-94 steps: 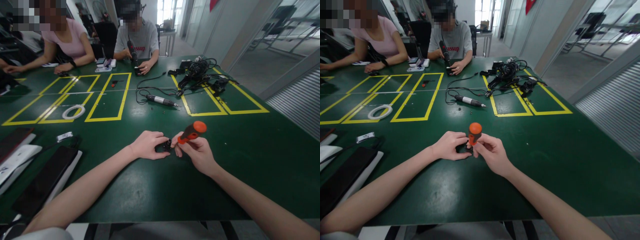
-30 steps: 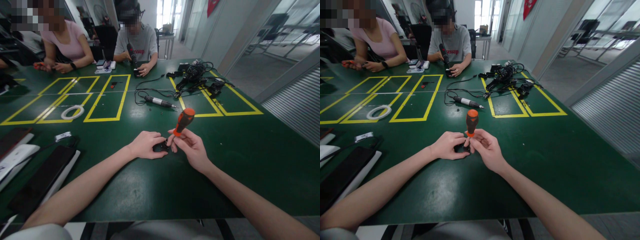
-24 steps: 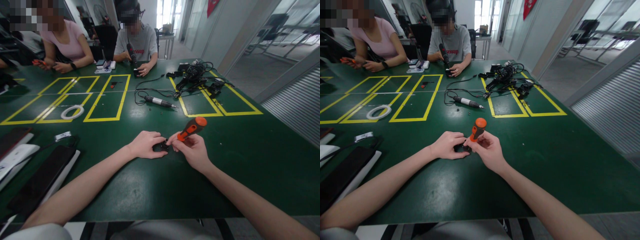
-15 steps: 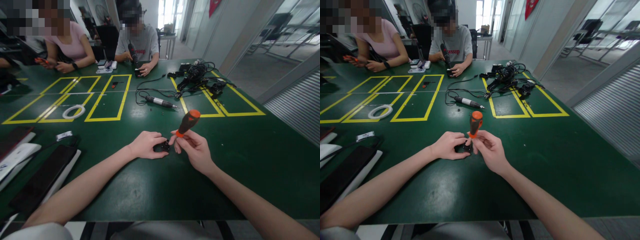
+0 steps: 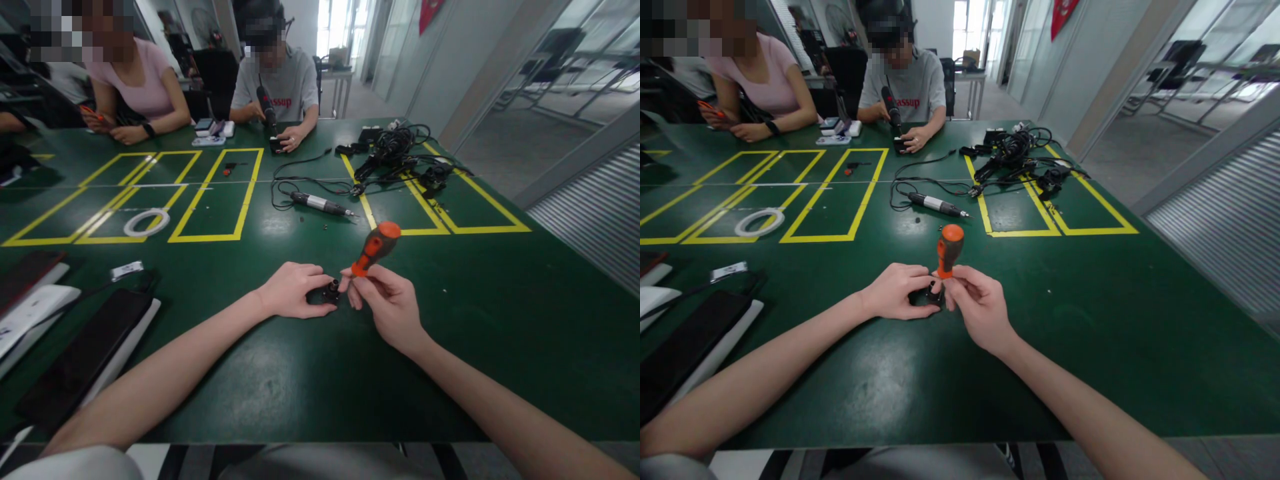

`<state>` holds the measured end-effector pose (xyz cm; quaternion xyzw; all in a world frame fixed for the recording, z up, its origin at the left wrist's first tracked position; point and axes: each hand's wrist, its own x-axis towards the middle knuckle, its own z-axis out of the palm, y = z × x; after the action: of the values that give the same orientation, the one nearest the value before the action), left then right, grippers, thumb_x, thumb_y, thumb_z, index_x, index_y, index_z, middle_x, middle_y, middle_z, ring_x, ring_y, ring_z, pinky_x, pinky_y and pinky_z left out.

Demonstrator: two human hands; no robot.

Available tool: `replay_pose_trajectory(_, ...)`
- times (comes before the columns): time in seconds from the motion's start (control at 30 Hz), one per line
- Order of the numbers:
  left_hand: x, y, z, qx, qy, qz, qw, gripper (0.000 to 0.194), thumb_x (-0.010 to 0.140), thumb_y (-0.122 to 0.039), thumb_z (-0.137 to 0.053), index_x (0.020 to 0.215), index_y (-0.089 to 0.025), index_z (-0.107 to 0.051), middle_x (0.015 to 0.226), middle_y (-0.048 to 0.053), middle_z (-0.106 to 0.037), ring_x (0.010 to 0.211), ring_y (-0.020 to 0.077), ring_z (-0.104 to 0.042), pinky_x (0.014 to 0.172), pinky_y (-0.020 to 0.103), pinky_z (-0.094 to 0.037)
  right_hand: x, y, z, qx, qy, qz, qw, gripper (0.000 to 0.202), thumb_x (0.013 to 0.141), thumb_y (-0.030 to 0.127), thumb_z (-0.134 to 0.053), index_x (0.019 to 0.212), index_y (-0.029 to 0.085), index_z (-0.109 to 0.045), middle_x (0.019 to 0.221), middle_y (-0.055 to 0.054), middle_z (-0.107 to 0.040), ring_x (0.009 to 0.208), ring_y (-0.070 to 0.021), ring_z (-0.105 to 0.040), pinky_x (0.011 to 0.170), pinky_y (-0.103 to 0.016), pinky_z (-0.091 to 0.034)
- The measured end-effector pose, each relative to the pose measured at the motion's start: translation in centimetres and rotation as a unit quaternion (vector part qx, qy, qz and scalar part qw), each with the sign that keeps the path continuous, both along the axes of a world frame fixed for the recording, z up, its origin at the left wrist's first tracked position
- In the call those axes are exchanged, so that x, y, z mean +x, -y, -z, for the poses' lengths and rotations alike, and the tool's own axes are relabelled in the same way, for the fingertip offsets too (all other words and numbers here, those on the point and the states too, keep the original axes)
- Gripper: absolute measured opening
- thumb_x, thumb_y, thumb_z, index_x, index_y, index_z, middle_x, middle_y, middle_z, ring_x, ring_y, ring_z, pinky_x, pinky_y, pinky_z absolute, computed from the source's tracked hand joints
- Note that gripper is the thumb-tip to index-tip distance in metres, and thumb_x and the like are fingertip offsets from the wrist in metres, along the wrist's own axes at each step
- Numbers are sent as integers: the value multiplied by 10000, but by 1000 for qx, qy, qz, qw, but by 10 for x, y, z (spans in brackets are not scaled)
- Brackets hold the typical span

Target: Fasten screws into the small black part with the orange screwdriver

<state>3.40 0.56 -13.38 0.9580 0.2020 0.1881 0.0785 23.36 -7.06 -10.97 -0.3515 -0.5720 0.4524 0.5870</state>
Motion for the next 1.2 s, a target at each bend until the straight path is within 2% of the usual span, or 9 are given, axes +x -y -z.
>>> replay_pose_trajectory(0.1, 1, 0, 0, -7, -4, -3, 1000, 366, 941, -551, -594, 910, -201, -693, 759, 8, -633, 693, 155, -624, 608, 276, -400, -1, 1, 1, 1, -27, -22, 999, 195, 950, 419, -732, 996, 231, -710, 733, 0, -690, 561, -119, -572, 557, -272, -507)
replay_pose_trajectory(0.23, 2, 0, 0, -13, -9, -5, 1000, 355, 933, -543, -615, 912, -198, -695, 766, 8, -639, 700, 152, -629, 602, 273, -389, -1, 2, 1, -12, -12, -3, 1000, 260, 916, 440, -772, 859, 222, -642, 689, -2, -694, 560, -130, -577, 549, -272, -513)
replay_pose_trajectory(0.37, 3, 1, 0, -4, -13, -6, 1000, 371, 937, -553, -609, 940, -194, -702, 765, 8, -637, 705, 155, -633, 604, 274, -393, 3, 0, 1, -8, 25, 8, 1000, 283, 923, 451, -760, 814, 199, -689, 728, -25, -690, 553, -123, -557, 534, -274, -499)
replay_pose_trajectory(0.5, 2, 0, 1, -4, -8, -2, 1000, 386, 945, -564, -594, 953, -195, -706, 766, 9, -636, 700, 156, -626, 609, 276, -395, 5, 0, 3, -8, 3, -11, 1000, 254, 976, 436, -695, 884, 199, -708, 727, -16, -678, 536, -115, -561, 540, -272, -498)
replay_pose_trajectory(0.6, 2, 0, 0, -7, -10, -3, 1000, 389, 941, -570, -599, 927, -196, -703, 764, 10, -635, 696, 154, -622, 607, 275, -393, 3, 2, 4, 0, -40, -28, 999, 221, 928, 425, -763, 982, 220, -699, 753, -10, -701, 574, -128, -591, 558, -271, -522)
replay_pose_trajectory(0.67, 3, 0, 0, -9, -10, -3, 1000, 377, 938, -562, -605, 922, -198, -701, 776, 9, -642, 700, 151, -626, 608, 273, -393, 1, 3, 4, 3, -40, -24, 999, 218, 900, 404, -798, 949, 222, -688, 746, -6, -706, 597, -134, -603, 584, -276, -539)
replay_pose_trajectory(0.8, 3, 1, -1, -15, -10, -5, 1000, 357, 936, -545, -612, 924, -199, -699, 786, 8, -651, 707, 149, -630, 611, 271, -397, 0, 3, 2, -1, 6, -2, 1000, 247, 945, 404, -746, 819, 202, -682, 723, -19, -704, 606, -132, -601, 587, -272, -528)
replay_pose_trajectory(1.03, 4, 1, 0, -14, -12, -5, 1000, 379, 942, -557, -603, 963, -196, -714, 797, 14, -667, 735, 157, -655, 625, 276, -416, 3, 2, 1, 5, -15, -16, 1000, 239, 932, 443, -750, 906, 224, -658, 744, -4, -680, 602, -134, -585, 554, -264, -505)
replay_pose_trajectory(1.2, 4, 0, 3, -8, -5, -2, 1000, 403, 944, -571, -603, 1005, -192, -724, 803, 18, -678, 736, 160, -666, 613, 279, -416, 6, 3, 2, 7, 24, 4, 1000, 247, 917, 415, -764, 790, 212, -702, 787, -44, -716, 625, -147, -594, 579, -291, -518)
